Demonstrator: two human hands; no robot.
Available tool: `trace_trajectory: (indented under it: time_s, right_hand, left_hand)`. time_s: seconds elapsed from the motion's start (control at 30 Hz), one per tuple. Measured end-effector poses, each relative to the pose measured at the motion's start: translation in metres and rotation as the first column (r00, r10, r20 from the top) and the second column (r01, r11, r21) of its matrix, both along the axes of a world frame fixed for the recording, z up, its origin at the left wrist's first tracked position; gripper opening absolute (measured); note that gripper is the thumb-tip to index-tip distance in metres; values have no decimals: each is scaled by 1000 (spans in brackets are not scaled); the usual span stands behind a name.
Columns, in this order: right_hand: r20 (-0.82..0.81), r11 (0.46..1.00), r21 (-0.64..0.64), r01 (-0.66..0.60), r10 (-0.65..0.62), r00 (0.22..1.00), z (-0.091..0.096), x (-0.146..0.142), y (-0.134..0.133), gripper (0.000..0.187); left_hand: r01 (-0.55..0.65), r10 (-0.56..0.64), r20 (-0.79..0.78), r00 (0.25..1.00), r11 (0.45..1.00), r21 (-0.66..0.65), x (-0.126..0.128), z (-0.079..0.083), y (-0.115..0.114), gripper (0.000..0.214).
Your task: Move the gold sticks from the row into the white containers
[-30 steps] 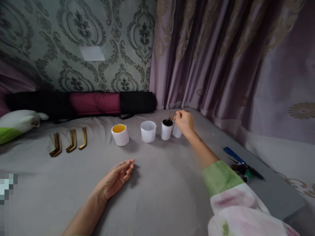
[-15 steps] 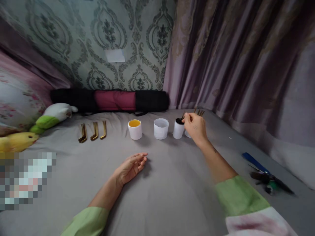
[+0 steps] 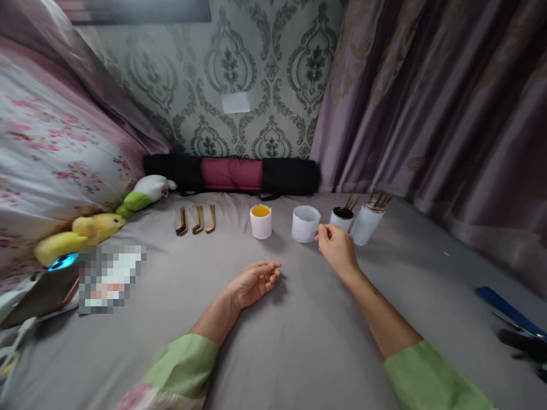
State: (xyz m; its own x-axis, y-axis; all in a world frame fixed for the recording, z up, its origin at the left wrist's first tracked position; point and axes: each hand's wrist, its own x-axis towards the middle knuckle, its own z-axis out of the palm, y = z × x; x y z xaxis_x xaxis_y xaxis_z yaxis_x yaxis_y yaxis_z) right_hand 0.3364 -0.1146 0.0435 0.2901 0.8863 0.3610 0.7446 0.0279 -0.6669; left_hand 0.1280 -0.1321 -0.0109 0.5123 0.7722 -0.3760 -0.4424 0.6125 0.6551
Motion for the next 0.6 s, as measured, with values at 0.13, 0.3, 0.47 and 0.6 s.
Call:
trace_trajectory:
  time_s: [0.13,0.3,0.47,0.6]
  right_hand:
    - [40,994,-65,-83,86,996,-23,-19,5,37]
    - [68,979,-123,-160,169,983,-48,-41,7,39]
    - [138,977,-148,-154,174,975,-67,-48,5,40]
    - [158,980,-131,-149,169,973,-73,-47,4,40]
  left_hand:
    - [5,-5,0,1000,1000,10,-1,0,0,9]
    - [15,-16,12,1000,999,29,-1,-1,0,8]
    - [17,-17,28,999,999,31,0,-4,2,8]
    - [9,-9,23,1000,1000,17,-1,-5,6,8]
